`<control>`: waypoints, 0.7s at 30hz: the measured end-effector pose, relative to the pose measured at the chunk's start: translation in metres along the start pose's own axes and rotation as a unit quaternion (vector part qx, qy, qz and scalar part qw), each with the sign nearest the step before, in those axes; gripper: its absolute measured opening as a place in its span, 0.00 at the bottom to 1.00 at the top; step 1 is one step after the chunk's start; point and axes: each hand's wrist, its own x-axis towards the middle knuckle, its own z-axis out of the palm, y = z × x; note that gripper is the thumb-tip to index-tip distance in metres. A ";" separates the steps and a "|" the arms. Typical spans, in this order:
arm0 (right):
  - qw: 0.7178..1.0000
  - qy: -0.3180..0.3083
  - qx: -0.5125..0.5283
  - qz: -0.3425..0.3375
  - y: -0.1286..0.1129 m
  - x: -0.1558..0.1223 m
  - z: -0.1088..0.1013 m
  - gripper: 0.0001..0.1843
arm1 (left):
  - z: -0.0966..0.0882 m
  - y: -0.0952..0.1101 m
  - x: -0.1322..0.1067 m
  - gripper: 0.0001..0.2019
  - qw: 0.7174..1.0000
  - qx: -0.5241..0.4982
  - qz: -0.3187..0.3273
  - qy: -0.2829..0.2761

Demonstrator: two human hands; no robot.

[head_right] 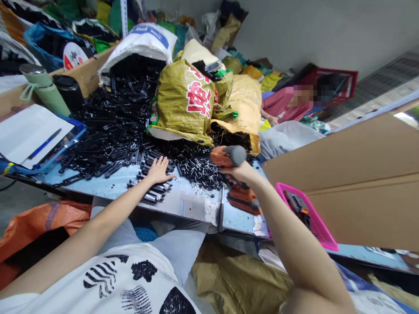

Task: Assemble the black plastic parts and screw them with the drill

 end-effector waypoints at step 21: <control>0.931 -0.219 -0.275 -0.097 -0.227 0.152 0.096 0.12 | 0.012 -0.010 0.004 0.50 1.000 -0.027 0.010 -0.009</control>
